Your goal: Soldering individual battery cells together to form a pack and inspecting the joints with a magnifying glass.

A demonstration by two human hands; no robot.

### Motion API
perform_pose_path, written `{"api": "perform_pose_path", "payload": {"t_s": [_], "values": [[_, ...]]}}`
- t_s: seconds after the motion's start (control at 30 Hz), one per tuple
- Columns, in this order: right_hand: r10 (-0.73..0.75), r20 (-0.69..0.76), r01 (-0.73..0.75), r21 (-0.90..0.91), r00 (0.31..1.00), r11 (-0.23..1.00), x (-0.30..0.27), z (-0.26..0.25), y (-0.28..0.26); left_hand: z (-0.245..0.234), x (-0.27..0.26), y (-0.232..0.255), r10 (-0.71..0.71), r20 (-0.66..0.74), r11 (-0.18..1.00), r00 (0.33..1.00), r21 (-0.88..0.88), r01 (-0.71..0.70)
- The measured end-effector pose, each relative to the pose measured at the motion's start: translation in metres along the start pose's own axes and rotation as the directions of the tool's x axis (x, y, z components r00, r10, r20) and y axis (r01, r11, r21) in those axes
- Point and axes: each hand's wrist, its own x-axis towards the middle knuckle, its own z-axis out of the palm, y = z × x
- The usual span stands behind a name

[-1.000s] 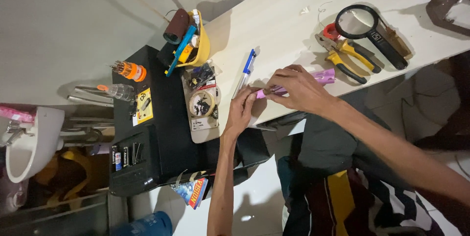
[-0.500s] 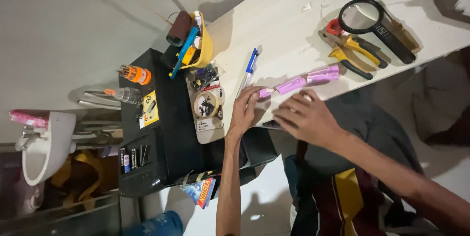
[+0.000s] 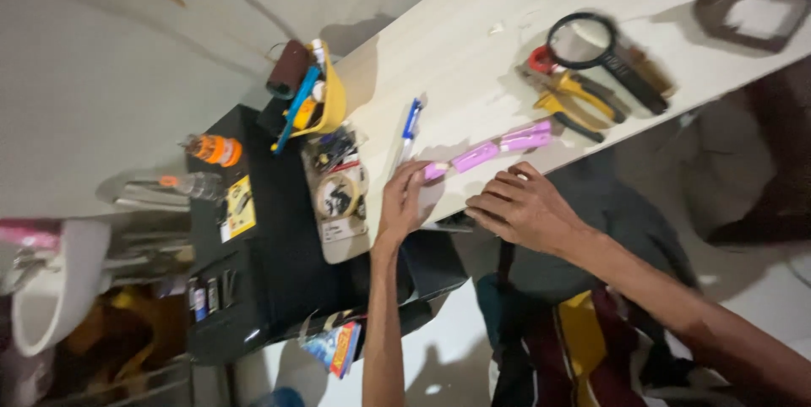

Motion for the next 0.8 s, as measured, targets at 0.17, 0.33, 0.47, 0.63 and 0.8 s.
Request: {"api": "perform_pose_path", "payload": {"t_s": [0.17,0.33,0.47,0.63,0.8], "values": [[0.030,-0.056,-0.035,-0.091,0.998,0.995,0.000,-0.024,0.024,-0.001,0.001,-0.011,-0.001,0.016,1.000,1.000,0.018,0.001],[0.057,-0.107,-0.081,-0.229,0.993,0.970,-0.011,-0.057,0.073,0.002,0.002,-0.006,-0.031,0.006,0.999,1.000,-0.007,0.031],[0.221,-0.137,-0.254,-0.330,0.966,0.909,-0.015,-0.096,0.107,0.001,0.004,0.004,-0.034,0.018,0.999,0.999,0.021,0.033],[0.465,-0.073,-0.432,-0.518,0.882,0.738,-0.026,-0.118,0.107,0.003,0.002,0.003,-0.105,0.021,0.994,0.994,0.026,0.105],[0.544,-0.034,-0.494,-0.471,0.838,0.731,-0.039,-0.119,0.108,0.004,-0.001,0.002,-0.039,0.009,0.997,0.999,0.067,0.038]]}}
